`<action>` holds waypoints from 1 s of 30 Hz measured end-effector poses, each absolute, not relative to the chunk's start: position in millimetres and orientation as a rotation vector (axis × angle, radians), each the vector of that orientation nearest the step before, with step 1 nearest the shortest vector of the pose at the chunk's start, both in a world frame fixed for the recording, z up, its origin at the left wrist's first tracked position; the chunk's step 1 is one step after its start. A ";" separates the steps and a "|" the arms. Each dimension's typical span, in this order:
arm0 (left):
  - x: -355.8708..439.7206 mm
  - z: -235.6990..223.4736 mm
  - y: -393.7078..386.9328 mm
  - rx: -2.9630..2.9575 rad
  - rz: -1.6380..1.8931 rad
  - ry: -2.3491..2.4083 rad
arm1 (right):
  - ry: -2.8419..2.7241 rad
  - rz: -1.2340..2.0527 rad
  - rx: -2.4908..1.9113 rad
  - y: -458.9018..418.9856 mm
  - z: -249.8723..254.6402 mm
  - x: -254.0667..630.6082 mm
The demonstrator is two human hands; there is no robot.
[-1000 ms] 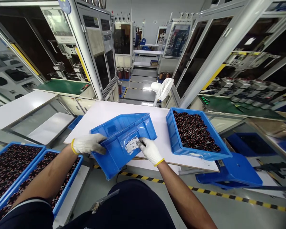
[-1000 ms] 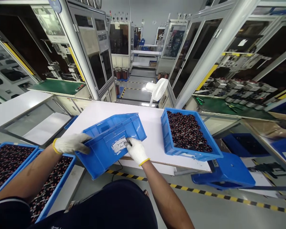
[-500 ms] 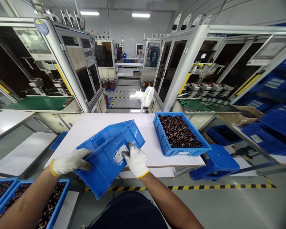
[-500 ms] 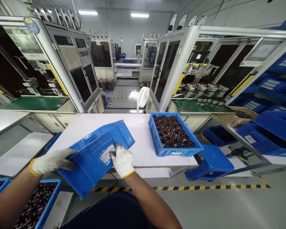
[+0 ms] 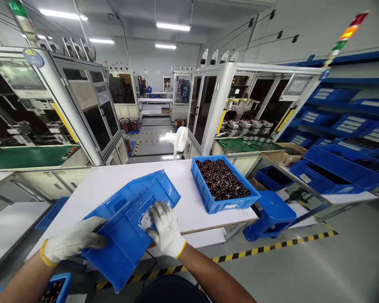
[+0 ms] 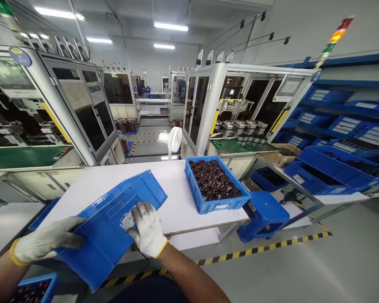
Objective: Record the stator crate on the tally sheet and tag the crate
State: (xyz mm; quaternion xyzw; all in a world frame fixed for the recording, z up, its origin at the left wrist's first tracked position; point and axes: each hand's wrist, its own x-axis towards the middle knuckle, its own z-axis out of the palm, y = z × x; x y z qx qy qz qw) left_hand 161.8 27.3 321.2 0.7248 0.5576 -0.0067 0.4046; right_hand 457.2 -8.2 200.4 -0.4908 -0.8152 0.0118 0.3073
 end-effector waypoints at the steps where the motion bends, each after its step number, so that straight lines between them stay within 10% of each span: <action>1: 163.6 322.1 27.1 1.789 -0.025 1.401 | -2.220 0.063 -1.271 -11.2 201.5 453.5; 30: 201.5 337.5 14.9 1.680 0.089 1.271 | -2.279 0.126 -1.184 -30.6 186.7 458.5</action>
